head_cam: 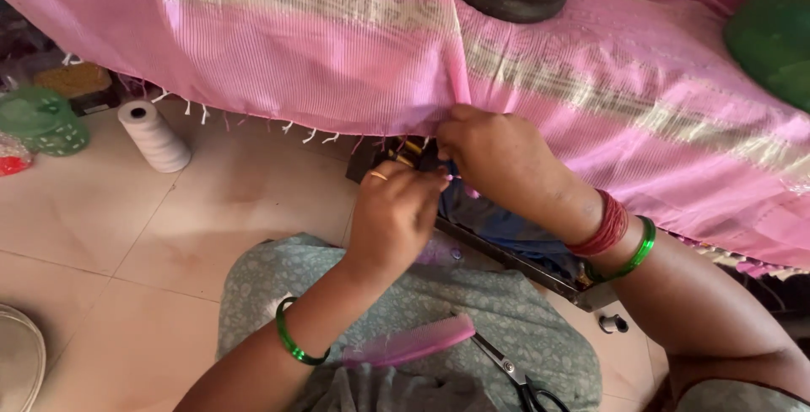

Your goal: Tying and trimming pink tassels on the edge of a decorative cloth.

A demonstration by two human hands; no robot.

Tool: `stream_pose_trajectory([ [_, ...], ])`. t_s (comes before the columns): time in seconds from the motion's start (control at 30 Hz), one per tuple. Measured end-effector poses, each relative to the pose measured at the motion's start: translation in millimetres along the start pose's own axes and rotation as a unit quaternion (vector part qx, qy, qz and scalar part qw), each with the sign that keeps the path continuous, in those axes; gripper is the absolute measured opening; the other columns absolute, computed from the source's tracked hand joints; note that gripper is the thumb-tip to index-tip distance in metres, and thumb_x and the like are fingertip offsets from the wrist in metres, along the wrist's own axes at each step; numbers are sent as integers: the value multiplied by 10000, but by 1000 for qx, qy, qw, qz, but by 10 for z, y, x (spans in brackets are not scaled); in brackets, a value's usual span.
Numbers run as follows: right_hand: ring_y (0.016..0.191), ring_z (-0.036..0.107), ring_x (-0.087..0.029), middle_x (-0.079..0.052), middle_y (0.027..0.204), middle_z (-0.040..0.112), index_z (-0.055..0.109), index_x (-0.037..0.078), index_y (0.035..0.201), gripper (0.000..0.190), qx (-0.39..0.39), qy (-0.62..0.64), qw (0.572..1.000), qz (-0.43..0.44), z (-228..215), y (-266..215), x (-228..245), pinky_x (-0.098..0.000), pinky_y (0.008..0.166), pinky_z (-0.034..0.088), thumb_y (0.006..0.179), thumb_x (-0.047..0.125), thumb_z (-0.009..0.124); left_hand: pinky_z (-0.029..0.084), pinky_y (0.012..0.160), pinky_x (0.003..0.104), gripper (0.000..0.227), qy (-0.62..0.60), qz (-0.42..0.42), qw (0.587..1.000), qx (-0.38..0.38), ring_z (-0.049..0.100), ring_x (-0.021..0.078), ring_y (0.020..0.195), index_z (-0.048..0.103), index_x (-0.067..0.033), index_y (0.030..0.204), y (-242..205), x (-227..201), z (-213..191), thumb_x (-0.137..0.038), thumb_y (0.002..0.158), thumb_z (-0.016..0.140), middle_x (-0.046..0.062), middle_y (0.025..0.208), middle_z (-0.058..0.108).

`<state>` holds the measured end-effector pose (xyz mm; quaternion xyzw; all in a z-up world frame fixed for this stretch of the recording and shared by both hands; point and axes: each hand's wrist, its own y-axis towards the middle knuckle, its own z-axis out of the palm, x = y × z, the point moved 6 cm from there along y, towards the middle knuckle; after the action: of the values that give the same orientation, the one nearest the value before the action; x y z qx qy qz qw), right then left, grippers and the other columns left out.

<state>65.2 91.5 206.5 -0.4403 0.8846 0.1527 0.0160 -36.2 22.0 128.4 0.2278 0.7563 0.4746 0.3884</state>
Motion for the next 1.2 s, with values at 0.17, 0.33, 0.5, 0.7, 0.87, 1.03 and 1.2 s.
stream_pose_trajectory([
  [0.17, 768, 703, -289, -97, 954, 692, 734, 60, 964, 100, -88, 92, 992, -3, -295, -233, 153, -376, 653, 566, 865, 74, 744, 518, 746, 392, 80, -27, -77, 996, 32, 648, 243, 821, 690, -24, 910, -19, -2, 112, -36, 847, 737, 106, 840, 672],
  [0.33, 765, 749, -197, -76, 961, 746, 735, 52, 1009, 96, -170, 186, 963, 93, -189, -690, 115, -310, 678, 588, 917, 44, 761, 348, 622, 298, 70, -460, -516, 710, 132, 458, 129, 695, 713, -22, 1012, -704, 613, 776, -89, 994, 714, 55, 863, 660],
  [0.5, 649, 724, -233, -83, 799, 763, 732, 42, 1003, 148, -99, 402, 868, 274, 328, -951, -29, -321, 569, 570, 859, 44, 765, 506, 805, 222, 117, -554, -453, 691, 106, 639, 65, 882, 729, -15, 1052, -653, 535, 756, -70, 953, 699, 12, 945, 723],
  [0.7, 819, 736, -248, -67, 946, 733, 722, 97, 998, 229, -112, 214, 969, 44, 259, -1122, 28, -334, 714, 586, 801, -20, 717, 519, 782, 230, 132, -475, -442, 754, 100, 644, 79, 852, 762, -21, 1045, -558, 547, 593, -62, 923, 734, 12, 904, 725],
  [0.87, 804, 695, -311, -90, 945, 644, 701, 79, 1031, 263, -104, 105, 988, -46, -261, -683, 271, -403, 691, 560, 779, 9, 684, 514, 719, 278, 99, -253, -289, 918, 104, 632, 133, 815, 770, -43, 968, -233, 342, 275, -76, 875, 783, 23, 860, 690],
  [1.03, 673, 687, -274, -98, 920, 643, 712, 68, 958, 180, -21, 32, 998, -39, -157, -168, 223, -394, 546, 543, 779, 79, 721, 476, 658, 352, 82, -119, -218, 965, 80, 596, 218, 739, 772, -87, 900, -78, 185, 123, -106, 842, 827, 48, 762, 674],
  [1.2, 782, 706, -251, -52, 935, 689, 713, 113, 998, 236, -151, 109, 980, -73, -280, -306, 220, -361, 675, 576, 768, 71, 749, 443, 778, 423, 120, 95, -1, 994, 58, 642, 276, 910, 701, -83, 916, 170, -243, -78, -125, 815, 750, 76, 883, 678],
])
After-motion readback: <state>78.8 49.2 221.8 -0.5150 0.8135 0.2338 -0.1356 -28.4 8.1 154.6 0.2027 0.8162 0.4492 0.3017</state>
